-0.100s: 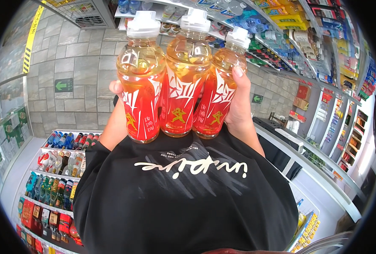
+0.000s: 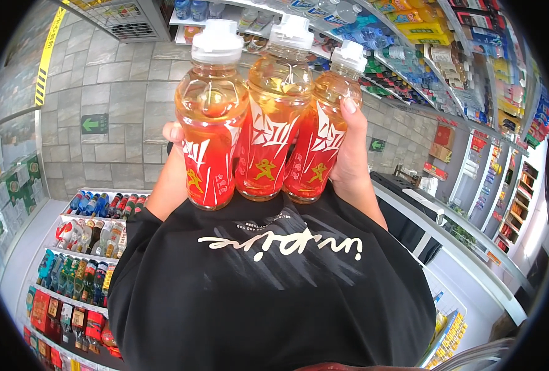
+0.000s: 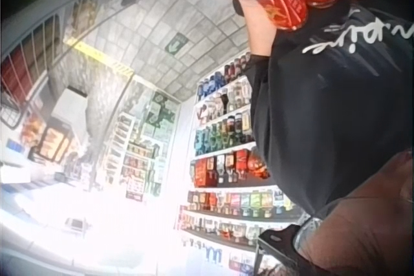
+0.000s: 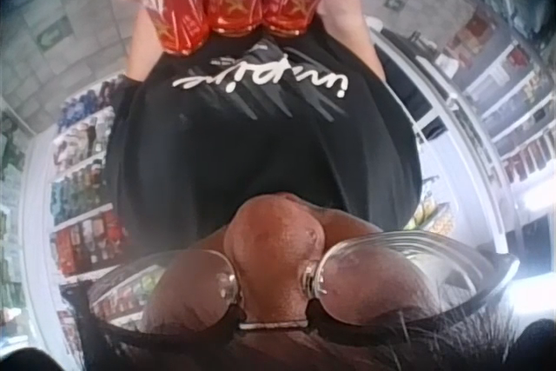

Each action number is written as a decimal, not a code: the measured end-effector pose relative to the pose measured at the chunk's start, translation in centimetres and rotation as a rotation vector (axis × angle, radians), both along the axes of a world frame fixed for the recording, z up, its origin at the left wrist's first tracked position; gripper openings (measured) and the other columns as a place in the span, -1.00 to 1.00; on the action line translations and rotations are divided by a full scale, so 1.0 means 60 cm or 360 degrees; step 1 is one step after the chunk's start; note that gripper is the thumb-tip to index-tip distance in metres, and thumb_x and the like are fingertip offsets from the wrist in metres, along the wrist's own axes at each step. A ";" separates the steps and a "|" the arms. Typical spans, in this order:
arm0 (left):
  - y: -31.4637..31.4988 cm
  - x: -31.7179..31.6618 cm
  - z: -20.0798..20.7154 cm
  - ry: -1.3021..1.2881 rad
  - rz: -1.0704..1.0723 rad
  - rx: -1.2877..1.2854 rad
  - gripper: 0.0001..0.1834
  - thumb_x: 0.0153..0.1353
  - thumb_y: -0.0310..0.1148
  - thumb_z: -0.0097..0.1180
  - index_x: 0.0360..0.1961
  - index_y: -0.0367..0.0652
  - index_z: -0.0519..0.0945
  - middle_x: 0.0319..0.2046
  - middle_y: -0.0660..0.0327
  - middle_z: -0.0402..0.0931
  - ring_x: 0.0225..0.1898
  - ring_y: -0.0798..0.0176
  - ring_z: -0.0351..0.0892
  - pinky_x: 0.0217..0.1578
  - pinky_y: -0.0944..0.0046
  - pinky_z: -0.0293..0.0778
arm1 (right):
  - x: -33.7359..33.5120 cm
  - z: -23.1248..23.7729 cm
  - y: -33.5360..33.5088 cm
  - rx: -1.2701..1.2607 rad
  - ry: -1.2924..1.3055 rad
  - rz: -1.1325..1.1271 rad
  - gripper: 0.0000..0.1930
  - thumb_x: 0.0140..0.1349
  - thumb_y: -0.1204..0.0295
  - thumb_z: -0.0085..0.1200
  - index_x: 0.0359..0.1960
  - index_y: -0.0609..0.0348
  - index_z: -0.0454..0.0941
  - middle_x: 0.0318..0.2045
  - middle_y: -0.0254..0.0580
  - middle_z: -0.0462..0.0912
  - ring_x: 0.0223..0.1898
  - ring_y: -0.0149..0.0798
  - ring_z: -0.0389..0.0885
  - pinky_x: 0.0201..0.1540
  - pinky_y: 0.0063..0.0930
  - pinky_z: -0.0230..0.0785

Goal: Holding and organizing tea bottles in front of a beverage cooler in a convenience store.

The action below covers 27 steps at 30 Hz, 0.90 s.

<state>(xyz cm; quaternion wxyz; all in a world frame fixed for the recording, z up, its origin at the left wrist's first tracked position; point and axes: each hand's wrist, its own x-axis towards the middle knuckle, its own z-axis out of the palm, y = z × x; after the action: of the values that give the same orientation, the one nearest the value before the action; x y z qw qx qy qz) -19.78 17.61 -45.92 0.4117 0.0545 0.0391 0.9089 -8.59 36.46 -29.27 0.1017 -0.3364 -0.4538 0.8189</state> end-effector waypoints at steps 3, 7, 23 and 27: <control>-0.008 0.005 0.013 0.0070 -0.0044 -0.0019 0.11 -0.12 -0.09 0.40 0.47 -0.23 0.20 0.33 -0.09 0.38 0.27 -0.07 0.49 0.30 -0.07 0.42 | 0.000 0.000 0.001 -0.0021 0.0008 -0.0004 -0.52 0.43 0.14 0.02 0.20 0.26 0.40 -0.04 -0.06 0.68 -0.13 -0.26 0.75 -0.08 -0.34 0.67; -0.014 0.008 0.022 0.0162 -0.0115 -0.0026 0.10 -0.11 -0.10 0.40 0.47 -0.23 0.20 0.33 -0.09 0.38 0.27 -0.07 0.49 0.30 -0.06 0.42 | -0.001 -0.003 -0.006 0.0006 0.0014 -0.0054 -0.49 0.43 0.11 0.01 0.21 0.28 0.39 -0.05 -0.03 0.68 -0.17 -0.23 0.75 -0.10 -0.30 0.67; -0.036 -0.002 0.087 0.0421 -0.0263 -0.0727 0.45 -0.39 0.22 0.44 0.48 -0.41 0.08 0.38 -0.31 0.23 0.31 -0.20 0.43 0.29 -0.09 0.42 | 0.016 0.000 0.004 0.0098 0.0090 0.0086 -0.29 0.28 -0.09 0.05 0.20 0.35 0.41 -0.15 0.06 0.70 -0.23 -0.12 0.75 -0.12 -0.21 0.66; -0.038 0.005 0.047 0.0391 -0.0238 -0.0404 0.26 -0.24 0.08 0.39 0.46 -0.38 0.15 0.34 -0.19 0.33 0.30 -0.11 0.44 0.32 -0.04 0.36 | 0.018 -0.004 0.010 0.0124 0.0059 0.0108 -0.26 0.27 -0.12 0.04 0.20 0.35 0.42 -0.13 0.08 0.70 -0.21 -0.10 0.75 -0.11 -0.20 0.66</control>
<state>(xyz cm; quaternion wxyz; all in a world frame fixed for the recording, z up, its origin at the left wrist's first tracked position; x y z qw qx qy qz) -19.49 15.36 -43.08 0.4739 0.1155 0.1994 0.8499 -7.52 37.06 -29.51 0.0952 -0.3014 -0.4946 0.8096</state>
